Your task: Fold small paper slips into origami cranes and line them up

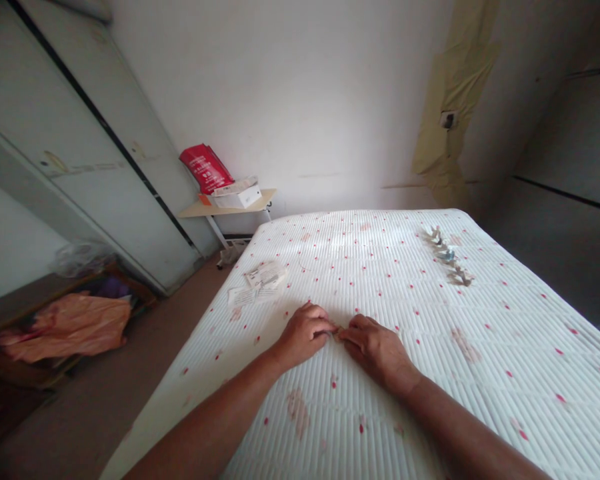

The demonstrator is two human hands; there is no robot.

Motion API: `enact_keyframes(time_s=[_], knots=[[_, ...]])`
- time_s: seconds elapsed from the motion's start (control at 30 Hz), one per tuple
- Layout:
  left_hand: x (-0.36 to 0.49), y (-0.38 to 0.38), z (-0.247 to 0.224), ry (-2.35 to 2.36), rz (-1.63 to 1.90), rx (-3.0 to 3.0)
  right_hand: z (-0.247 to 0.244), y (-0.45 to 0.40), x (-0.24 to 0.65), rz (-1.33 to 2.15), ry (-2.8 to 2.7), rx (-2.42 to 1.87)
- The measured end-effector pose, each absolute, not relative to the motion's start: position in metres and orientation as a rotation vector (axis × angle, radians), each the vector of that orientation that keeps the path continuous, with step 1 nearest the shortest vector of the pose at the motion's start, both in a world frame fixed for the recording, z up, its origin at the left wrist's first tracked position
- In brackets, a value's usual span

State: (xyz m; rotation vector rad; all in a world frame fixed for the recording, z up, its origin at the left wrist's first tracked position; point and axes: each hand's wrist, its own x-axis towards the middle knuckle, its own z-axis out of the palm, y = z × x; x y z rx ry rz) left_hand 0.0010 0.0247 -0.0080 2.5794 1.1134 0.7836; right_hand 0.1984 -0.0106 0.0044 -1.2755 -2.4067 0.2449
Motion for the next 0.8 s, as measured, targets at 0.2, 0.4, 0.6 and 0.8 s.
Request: enact_keyframes(time_s=[0.2, 0.4, 0.6, 0.8], knots=[[0.004, 0.026, -0.011, 1.162, 0.788, 2.519, 0.007, -0.011, 0.191, 0.143, -2.429, -1.288], [0.004, 0.025, -0.012, 1.150, 0.816, 2.528, 0.004, -0.009, 0.188, 0.173, -2.414, -1.296], [0.005, 0.025, -0.014, 1.173, 0.879, 2.510, 0.007, -0.007, 0.189, 0.437, -2.265, -1.344], [0.002, 0.018, -0.012, 1.148, 0.875, 2.562, 0.016, -0.008, 0.186, 0.555, -2.198, -1.439]])
